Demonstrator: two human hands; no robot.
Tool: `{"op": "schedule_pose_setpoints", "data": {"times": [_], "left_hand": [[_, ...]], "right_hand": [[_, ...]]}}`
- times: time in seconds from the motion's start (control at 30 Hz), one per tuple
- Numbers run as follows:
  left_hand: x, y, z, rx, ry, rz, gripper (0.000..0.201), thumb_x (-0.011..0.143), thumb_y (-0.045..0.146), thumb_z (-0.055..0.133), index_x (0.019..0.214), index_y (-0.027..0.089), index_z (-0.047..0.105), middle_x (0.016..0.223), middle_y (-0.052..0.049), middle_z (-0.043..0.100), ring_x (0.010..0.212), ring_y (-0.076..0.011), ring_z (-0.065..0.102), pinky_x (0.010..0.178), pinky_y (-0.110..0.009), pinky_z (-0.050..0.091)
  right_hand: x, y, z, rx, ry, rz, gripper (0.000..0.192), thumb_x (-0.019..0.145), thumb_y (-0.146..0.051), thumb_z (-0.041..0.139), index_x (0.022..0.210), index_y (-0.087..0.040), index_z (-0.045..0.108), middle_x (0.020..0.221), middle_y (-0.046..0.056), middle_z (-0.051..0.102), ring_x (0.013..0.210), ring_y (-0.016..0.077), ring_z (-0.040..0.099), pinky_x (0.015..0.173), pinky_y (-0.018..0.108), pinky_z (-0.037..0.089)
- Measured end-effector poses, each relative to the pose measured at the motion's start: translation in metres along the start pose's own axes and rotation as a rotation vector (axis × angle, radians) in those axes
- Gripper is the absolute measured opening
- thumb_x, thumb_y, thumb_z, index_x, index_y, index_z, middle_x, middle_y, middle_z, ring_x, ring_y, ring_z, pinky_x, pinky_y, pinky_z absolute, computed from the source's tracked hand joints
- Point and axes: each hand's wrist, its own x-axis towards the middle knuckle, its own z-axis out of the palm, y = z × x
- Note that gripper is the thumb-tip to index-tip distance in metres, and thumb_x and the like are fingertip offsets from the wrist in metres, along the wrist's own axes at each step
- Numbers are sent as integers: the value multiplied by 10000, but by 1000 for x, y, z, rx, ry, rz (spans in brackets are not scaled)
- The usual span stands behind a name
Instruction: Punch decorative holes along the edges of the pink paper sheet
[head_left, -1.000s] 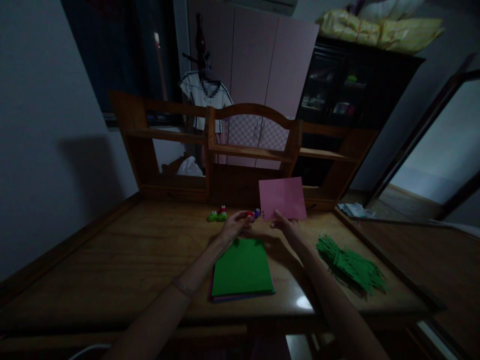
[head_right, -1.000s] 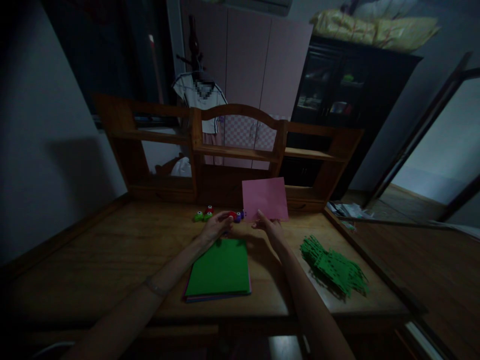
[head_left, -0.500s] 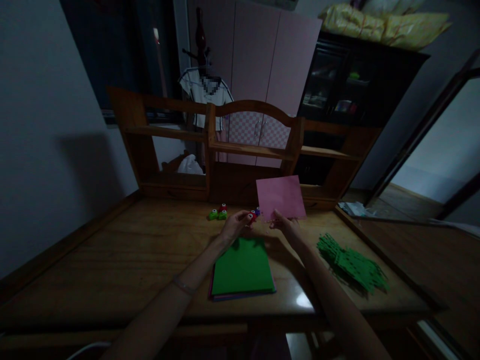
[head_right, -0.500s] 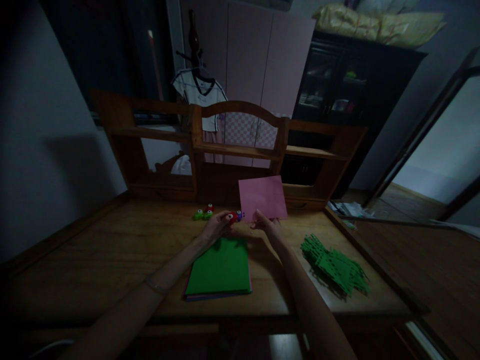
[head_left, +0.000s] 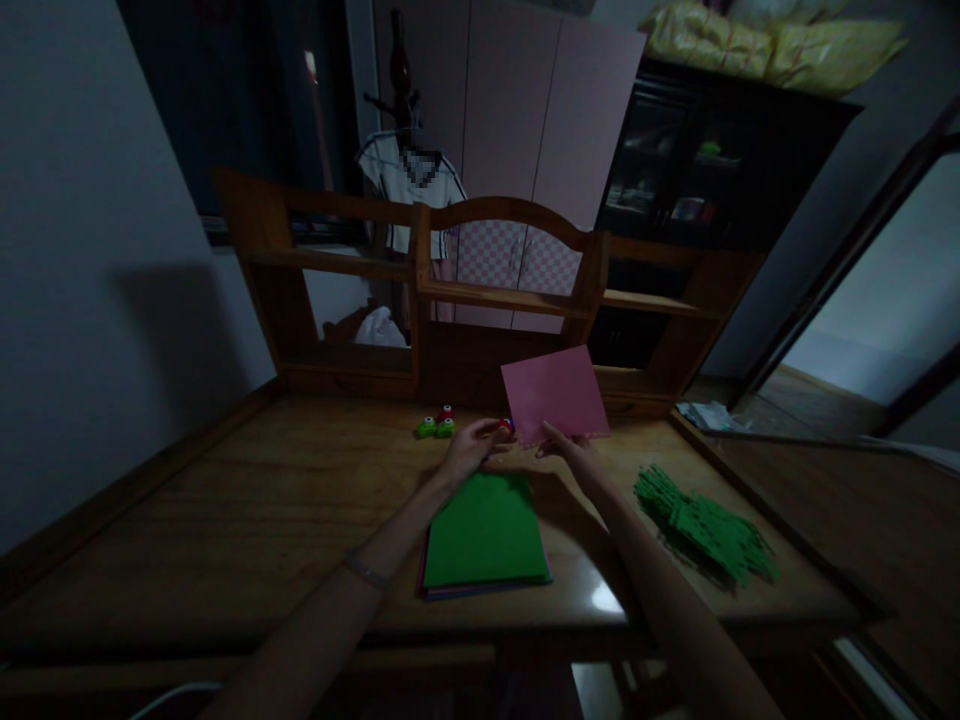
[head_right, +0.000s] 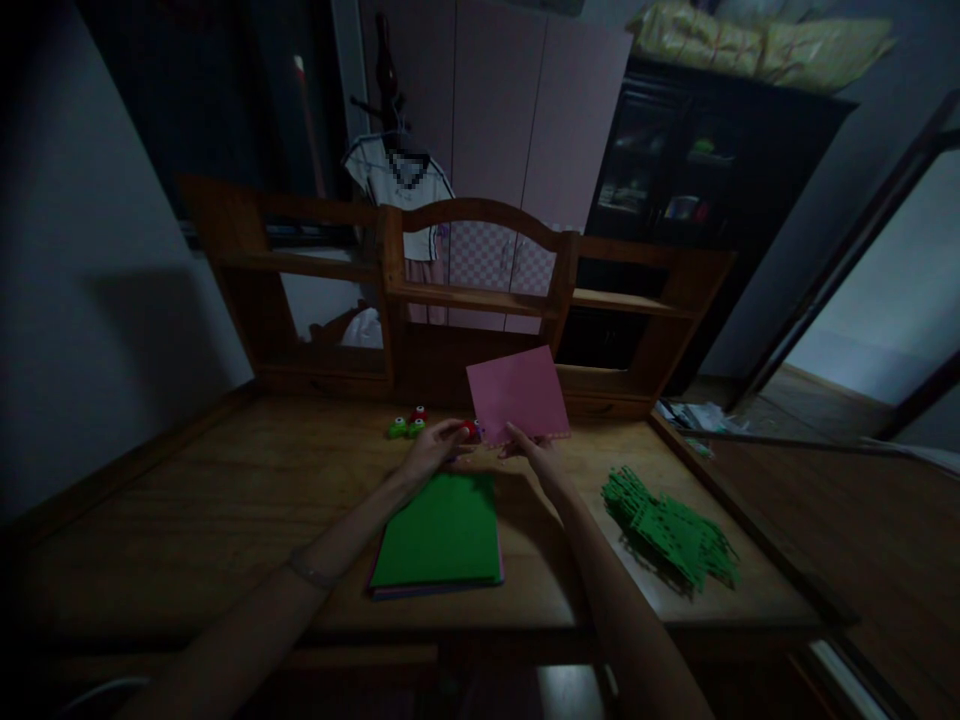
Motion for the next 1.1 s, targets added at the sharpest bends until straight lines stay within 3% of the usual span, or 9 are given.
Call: {"op": "schedule_pose_setpoints", "data": {"times": [0.57,0.87,1.1], "left_hand": [[-1,0,5,-98,-10,27,530,594,469,774,949,105,624,1003,-134,664,858,-247,658,707,-313,542],[2,-5,0,-24,-58,19,532,661,482,726,1025,115,600,1038,-141,654,820,-226,666,579,-235,508],[4,-5,-3,107,1,42,481,673,486,709,980,126,622,834,-87,676,627,-154,640,507,-208,467]], "right_hand": [[4,12,0,92,-32,-26,404,747,-532,609,617,-152,650,595,62,653,593,179,627,670,303,499],[4,13,2,77,-31,-22,379,720,-535,630,599,-177,644,578,42,643,561,180,608,633,302,484],[4,16,3,63,-51,-21,357,690,-543,652,672,-187,637,603,32,645,566,187,604,602,305,495]]}}
